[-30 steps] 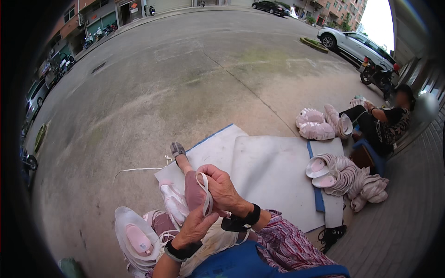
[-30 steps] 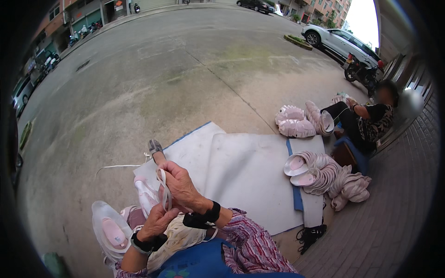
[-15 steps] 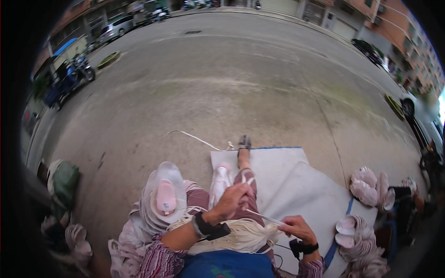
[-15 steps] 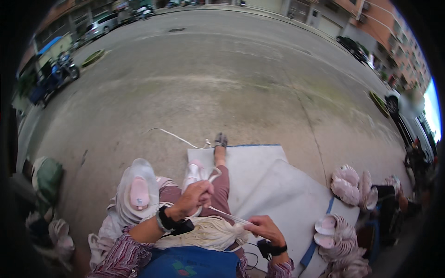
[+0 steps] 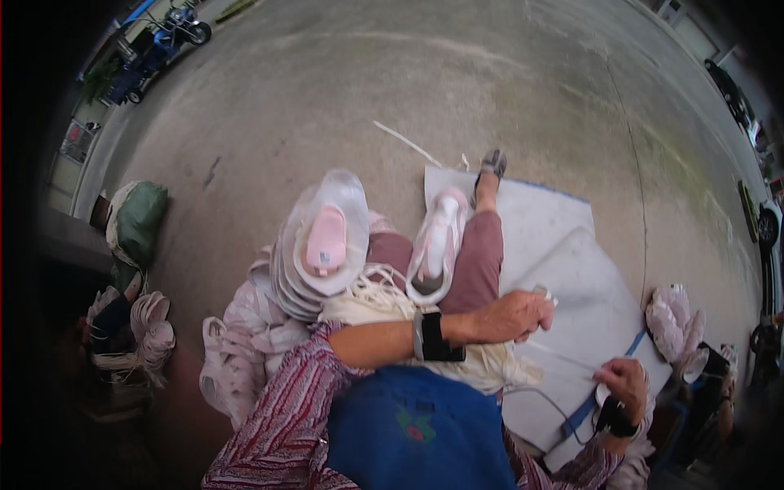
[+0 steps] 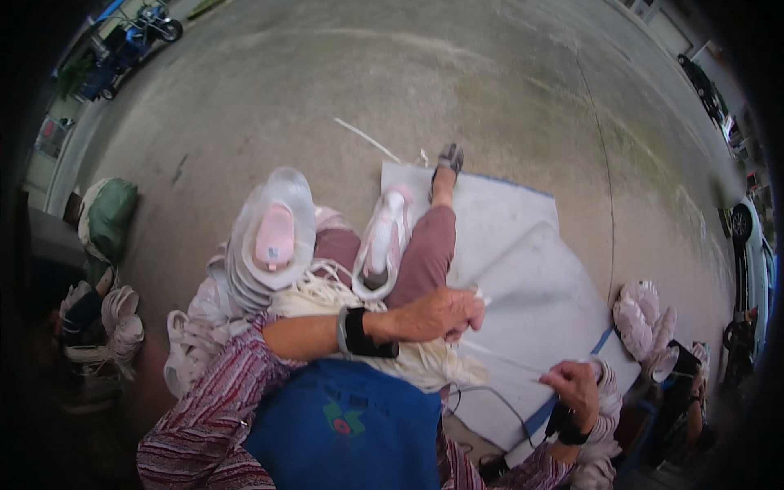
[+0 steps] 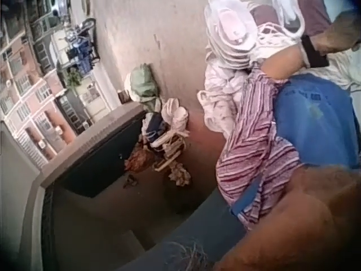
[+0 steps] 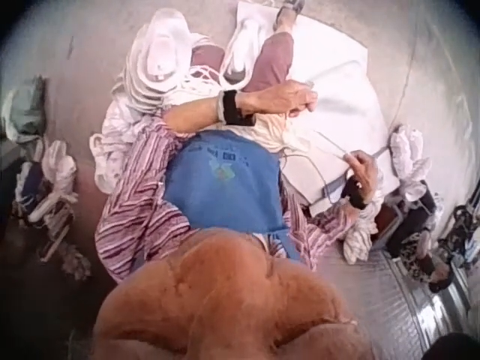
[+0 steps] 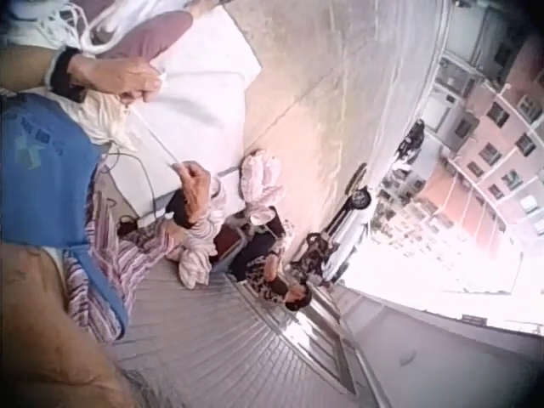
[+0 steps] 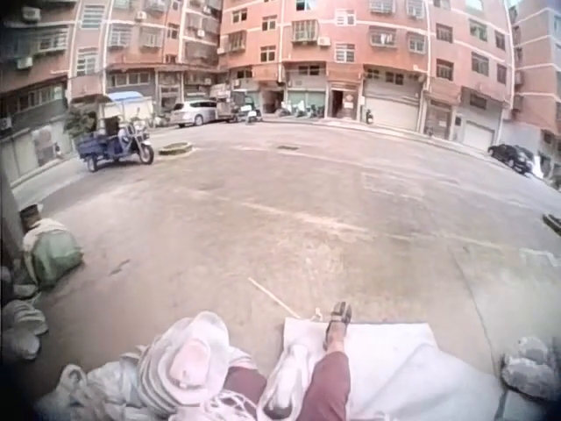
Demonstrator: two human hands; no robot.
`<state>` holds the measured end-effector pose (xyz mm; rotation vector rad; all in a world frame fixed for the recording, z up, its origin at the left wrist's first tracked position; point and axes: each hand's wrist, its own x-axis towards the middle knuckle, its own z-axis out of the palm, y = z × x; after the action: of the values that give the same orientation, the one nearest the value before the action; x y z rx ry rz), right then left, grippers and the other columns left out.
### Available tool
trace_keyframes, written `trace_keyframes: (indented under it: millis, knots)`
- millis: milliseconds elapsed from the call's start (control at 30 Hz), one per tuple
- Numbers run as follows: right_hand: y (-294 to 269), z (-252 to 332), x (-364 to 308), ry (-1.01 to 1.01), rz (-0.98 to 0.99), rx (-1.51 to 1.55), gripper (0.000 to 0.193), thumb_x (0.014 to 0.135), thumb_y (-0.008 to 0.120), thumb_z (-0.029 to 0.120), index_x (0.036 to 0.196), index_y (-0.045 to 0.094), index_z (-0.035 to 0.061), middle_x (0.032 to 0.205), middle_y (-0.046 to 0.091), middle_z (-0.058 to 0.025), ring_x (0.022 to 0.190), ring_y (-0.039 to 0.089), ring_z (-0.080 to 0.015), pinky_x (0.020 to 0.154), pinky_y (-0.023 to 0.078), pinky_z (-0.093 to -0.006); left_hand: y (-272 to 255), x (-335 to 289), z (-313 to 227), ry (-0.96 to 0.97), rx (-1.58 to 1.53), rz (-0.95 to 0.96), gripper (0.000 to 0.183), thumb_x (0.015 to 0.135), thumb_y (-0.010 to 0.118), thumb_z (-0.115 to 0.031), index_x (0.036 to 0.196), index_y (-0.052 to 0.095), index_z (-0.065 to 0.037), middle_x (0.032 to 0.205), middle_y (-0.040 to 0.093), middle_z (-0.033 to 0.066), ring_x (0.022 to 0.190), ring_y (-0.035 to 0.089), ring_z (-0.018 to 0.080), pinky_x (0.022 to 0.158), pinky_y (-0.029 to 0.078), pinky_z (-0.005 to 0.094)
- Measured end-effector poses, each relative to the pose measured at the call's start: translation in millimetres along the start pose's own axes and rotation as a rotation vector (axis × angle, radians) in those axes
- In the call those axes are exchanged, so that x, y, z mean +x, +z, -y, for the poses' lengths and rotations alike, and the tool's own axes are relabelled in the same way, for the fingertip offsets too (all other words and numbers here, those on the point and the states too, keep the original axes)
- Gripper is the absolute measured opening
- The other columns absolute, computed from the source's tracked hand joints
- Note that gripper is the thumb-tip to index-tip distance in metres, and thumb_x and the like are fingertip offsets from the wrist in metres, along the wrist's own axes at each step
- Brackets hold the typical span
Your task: The recorder is lacing up pink sneakers and preparing them with laces.
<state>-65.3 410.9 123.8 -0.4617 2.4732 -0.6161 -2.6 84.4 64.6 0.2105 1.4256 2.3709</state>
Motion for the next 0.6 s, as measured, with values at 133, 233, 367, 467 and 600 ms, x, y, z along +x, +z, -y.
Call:
trace_keyframes:
  millis: [133, 233, 367, 467, 600]
  knots:
    - [9.6, 14.4, 19.6, -0.165, -0.485, -0.201, 0.015, 0.074, 0.071, 0.011, 0.076, 0.062, -0.0016, 0.06, 0.057, -0.0136, 0.052, 0.055, -0.0249, 0.052, 0.043, -0.0325, -9.5, -2.0, -10.7, 0.056, 0.031, -0.048, 0.036, 0.101, 0.043, -0.033, 0.084, 0.054, -0.003, 0.063, 0.045, -0.0008, 0.052, 0.045, 0.0057, 0.048, 0.039, 0.0211]
    - [18.5, 18.3, 52.7, -0.41, -0.723, -0.321, 0.014, 0.08, 0.068, 0.01, 0.083, 0.06, -0.0009, 0.066, 0.056, -0.0146, 0.056, 0.056, -0.0265, 0.054, 0.045, -0.0335, -21.3, -5.4, -28.9, 0.081, 0.002, -0.117, 0.037, 0.101, 0.043, -0.034, 0.085, 0.054, -0.002, 0.062, 0.045, -0.0008, 0.052, 0.046, 0.0053, 0.048, 0.04, 0.0205]
    - [34.4, 13.6, 93.2, -0.267, -0.881, -0.216, 0.021, 0.09, 0.063, 0.022, 0.087, 0.061, 0.0004, 0.066, 0.054, -0.0097, 0.052, 0.051, -0.0168, 0.051, 0.044, -0.031, -41.3, -18.5, -51.8, 0.129, 0.01, -0.175, 0.037, 0.101, 0.042, -0.032, 0.085, 0.053, -0.002, 0.059, 0.042, -0.0026, 0.051, 0.044, 0.0061, 0.049, 0.04, 0.0209]
    - [42.1, 6.6, 98.4, 0.091, -0.63, 0.71, 0.03, 0.096, 0.056, 0.03, 0.09, 0.061, 0.001, 0.062, 0.048, -0.0014, 0.048, 0.042, -0.0078, 0.046, 0.039, -0.0251, -59.7, -32.7, -59.2, 0.111, 0.038, -0.315, 0.037, 0.102, 0.04, -0.031, 0.085, 0.054, -0.001, 0.057, 0.039, -0.0038, 0.05, 0.043, 0.0065, 0.051, 0.04, 0.0217]
    - [51.1, -4.3, 93.9, 0.028, -0.251, 1.465, 0.033, 0.099, 0.049, 0.033, 0.096, 0.058, 0.0009, 0.06, 0.038, 0.0061, 0.047, 0.033, -0.0025, 0.043, 0.032, -0.0183, -65.9, -38.2, -55.8, 0.123, 0.014, -0.275, 0.038, 0.102, 0.039, -0.031, 0.084, 0.054, -0.001, 0.055, 0.034, -0.0045, 0.048, 0.037, 0.0059, 0.052, 0.041, 0.0242]
